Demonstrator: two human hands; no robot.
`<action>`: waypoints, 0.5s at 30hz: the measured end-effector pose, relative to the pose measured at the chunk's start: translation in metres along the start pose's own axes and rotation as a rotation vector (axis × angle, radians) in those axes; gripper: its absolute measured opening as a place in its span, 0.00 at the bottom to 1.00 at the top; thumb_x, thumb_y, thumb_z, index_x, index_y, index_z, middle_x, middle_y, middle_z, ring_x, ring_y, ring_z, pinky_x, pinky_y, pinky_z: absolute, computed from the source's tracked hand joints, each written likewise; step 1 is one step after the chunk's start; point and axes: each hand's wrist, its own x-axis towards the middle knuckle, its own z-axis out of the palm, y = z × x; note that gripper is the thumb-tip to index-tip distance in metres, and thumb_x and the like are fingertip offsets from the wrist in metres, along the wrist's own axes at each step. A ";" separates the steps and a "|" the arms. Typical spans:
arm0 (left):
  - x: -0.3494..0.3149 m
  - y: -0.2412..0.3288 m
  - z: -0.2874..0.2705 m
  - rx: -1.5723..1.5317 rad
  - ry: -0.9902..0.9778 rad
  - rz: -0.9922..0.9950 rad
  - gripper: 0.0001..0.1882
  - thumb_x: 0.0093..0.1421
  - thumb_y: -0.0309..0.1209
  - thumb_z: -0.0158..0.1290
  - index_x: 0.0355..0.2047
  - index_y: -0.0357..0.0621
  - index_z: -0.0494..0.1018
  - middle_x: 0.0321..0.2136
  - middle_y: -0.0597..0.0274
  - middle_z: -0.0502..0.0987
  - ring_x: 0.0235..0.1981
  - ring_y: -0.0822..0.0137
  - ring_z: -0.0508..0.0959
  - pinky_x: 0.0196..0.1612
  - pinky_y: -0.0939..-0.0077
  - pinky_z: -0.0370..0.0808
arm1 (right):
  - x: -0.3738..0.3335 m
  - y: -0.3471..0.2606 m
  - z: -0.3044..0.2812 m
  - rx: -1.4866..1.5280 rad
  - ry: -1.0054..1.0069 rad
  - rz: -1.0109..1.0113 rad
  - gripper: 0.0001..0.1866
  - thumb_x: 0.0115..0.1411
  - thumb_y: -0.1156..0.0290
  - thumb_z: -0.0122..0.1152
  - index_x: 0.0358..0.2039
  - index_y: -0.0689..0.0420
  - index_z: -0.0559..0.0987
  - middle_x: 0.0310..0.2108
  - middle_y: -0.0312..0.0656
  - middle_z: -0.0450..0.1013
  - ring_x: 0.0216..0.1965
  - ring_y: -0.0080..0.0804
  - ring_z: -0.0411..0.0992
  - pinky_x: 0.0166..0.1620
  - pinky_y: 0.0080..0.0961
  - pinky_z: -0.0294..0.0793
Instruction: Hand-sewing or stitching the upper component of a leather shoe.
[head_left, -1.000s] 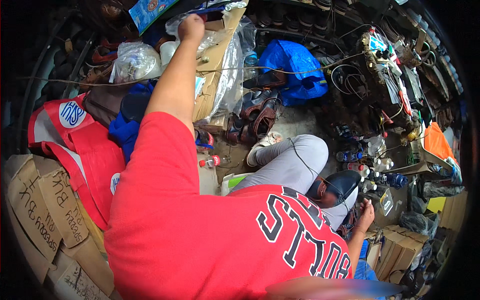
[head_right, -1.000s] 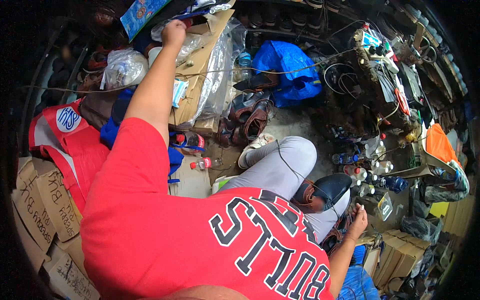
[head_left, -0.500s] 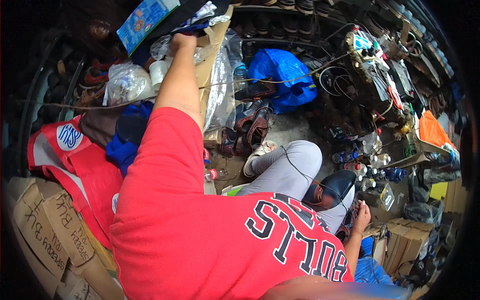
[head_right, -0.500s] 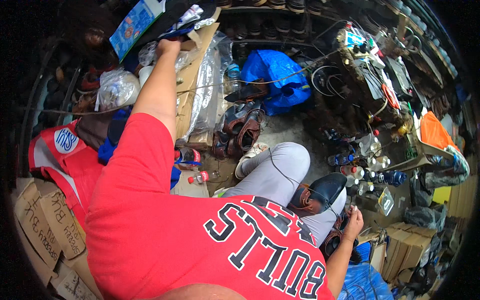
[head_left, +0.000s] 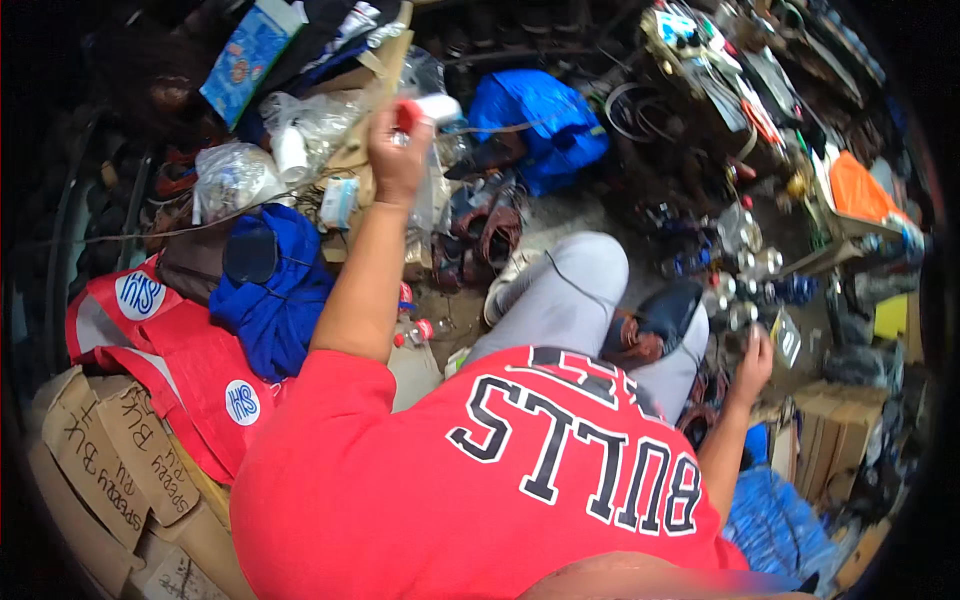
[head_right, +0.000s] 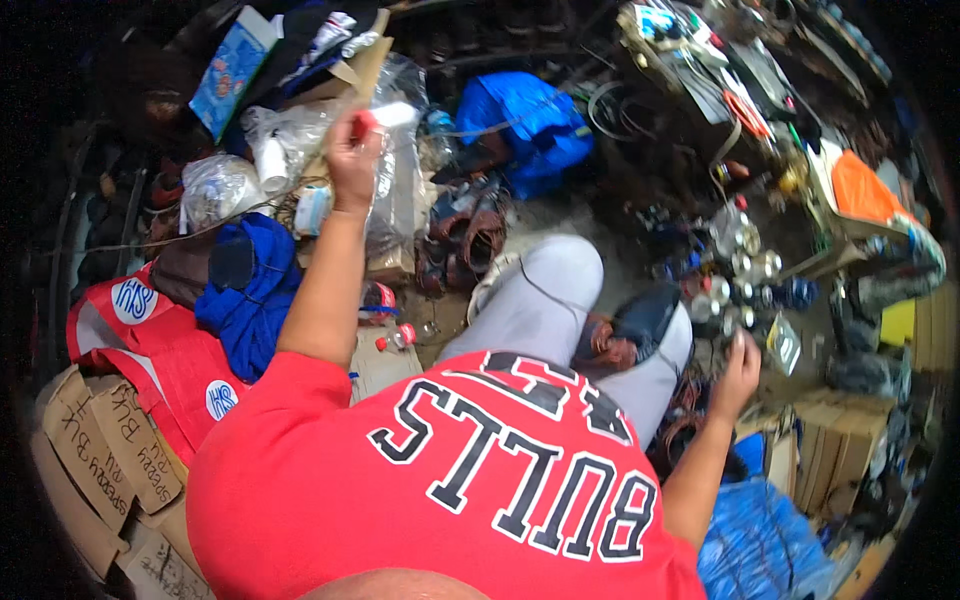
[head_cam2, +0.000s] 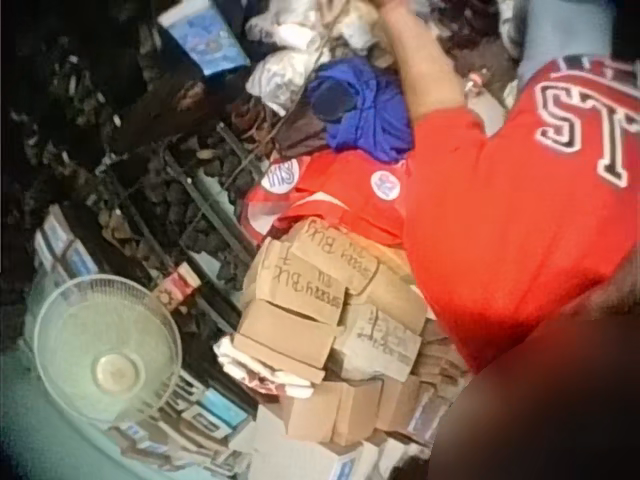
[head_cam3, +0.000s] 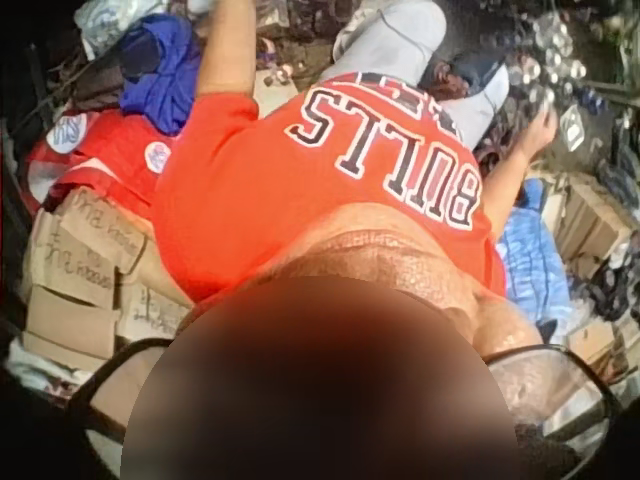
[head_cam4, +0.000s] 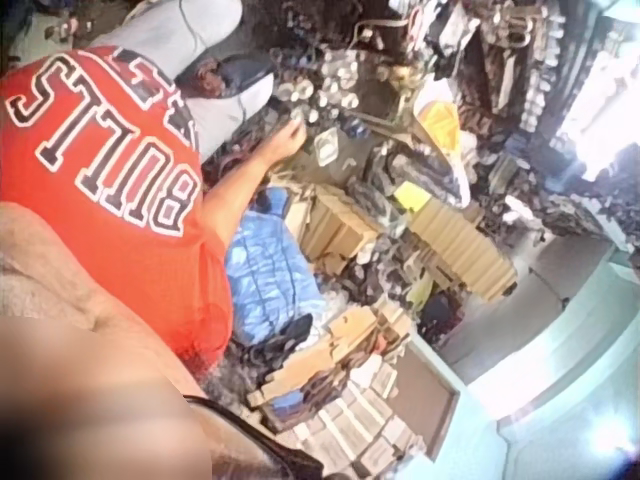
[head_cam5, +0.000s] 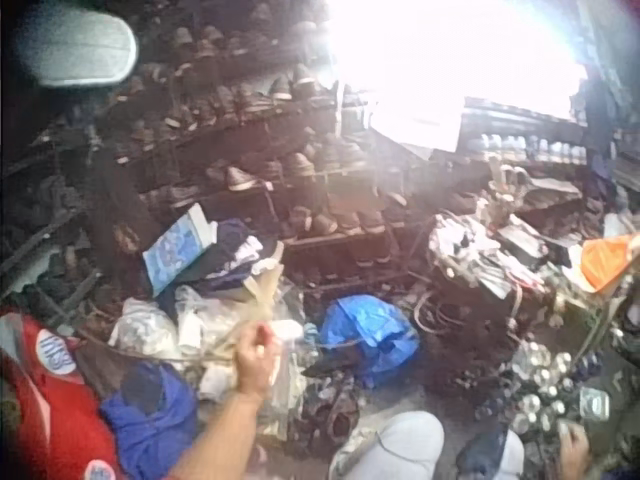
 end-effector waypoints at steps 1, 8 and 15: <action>-0.024 0.014 0.008 0.216 -0.167 0.084 0.23 0.45 0.27 0.57 0.45 0.44 0.72 0.36 0.58 0.72 0.36 0.62 0.74 0.43 0.73 0.70 | 0.003 -0.045 0.021 -0.067 -0.091 -0.019 0.12 0.62 0.68 0.51 0.38 0.63 0.77 0.36 0.35 0.72 0.36 0.21 0.66 0.41 0.18 0.66; 0.008 0.039 -0.006 0.521 0.075 0.176 0.20 0.45 0.30 0.62 0.38 0.43 0.70 0.32 0.59 0.76 0.31 0.67 0.76 0.37 0.74 0.72 | -0.014 -0.138 0.049 -0.149 -0.265 -0.489 0.08 0.57 0.76 0.54 0.36 0.63 0.77 0.36 0.41 0.70 0.38 0.28 0.68 0.44 0.21 0.66; 0.104 0.039 -0.153 1.103 0.311 0.484 0.23 0.40 0.33 0.62 0.39 0.44 0.72 0.36 0.53 0.76 0.36 0.55 0.77 0.40 0.66 0.73 | -0.017 -0.015 -0.022 -0.018 -0.169 -0.005 0.11 0.61 0.71 0.52 0.40 0.63 0.76 0.36 0.38 0.69 0.39 0.26 0.67 0.45 0.20 0.65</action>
